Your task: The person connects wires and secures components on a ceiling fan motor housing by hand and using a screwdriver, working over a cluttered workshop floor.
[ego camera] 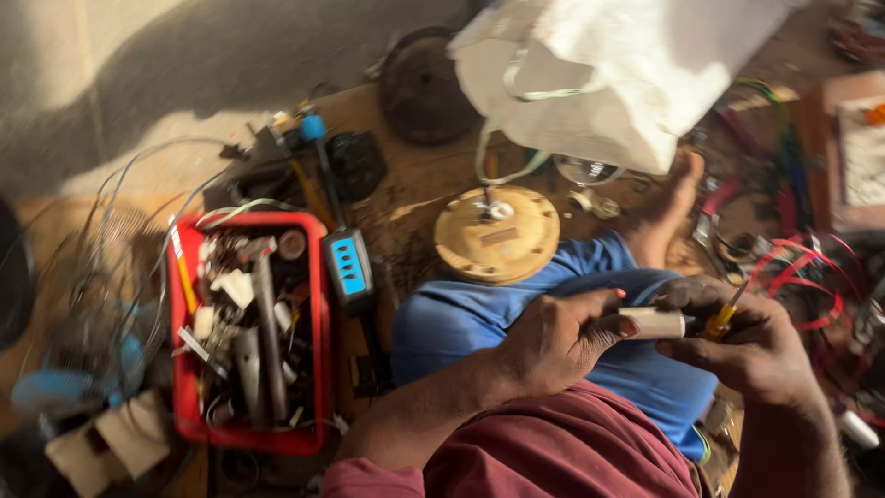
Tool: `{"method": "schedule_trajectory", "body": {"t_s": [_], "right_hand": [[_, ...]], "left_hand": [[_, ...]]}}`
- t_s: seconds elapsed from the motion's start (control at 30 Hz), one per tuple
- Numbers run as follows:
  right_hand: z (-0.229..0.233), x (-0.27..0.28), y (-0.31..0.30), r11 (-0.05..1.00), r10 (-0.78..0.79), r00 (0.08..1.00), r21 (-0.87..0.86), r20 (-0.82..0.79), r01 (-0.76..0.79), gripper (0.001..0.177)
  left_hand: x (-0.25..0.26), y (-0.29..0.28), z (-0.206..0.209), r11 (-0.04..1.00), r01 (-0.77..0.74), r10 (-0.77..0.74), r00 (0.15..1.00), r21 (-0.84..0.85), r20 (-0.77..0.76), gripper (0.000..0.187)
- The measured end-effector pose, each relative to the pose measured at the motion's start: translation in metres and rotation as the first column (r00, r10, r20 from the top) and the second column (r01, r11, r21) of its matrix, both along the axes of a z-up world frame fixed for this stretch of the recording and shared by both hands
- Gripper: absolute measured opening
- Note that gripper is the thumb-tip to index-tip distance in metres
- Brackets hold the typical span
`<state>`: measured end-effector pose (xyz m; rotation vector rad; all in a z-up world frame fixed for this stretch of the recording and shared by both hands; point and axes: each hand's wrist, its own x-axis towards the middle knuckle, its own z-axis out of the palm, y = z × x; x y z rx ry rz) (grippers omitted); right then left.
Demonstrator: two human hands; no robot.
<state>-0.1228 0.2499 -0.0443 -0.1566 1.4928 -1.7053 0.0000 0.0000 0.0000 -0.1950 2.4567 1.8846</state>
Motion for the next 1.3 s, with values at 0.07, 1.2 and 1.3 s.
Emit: {"method": "schedule_trajectory", "body": {"t_s": [0.07,1.2,1.3], "right_hand": [[0.005,-0.002,-0.03,0.991,0.125,0.991,0.061,-0.05,-0.122,0.046],[0.03,-0.057,-0.06,0.58,0.389,0.918,0.796,-0.081,-0.176,0.054],[0.016,-0.014,-0.126,0.8,0.452,0.887,0.482,-0.095,-0.356,0.051]], "left_hand": [[0.015,-0.003,-0.017,0.978,-0.057,0.015,0.978,0.201,0.207,0.04],[0.124,-0.167,-0.011,0.642,-0.752,0.741,0.659,0.148,0.13,0.014],[0.069,-0.096,-0.009,0.891,-0.441,0.419,0.889,-0.103,-0.183,0.035]]}}
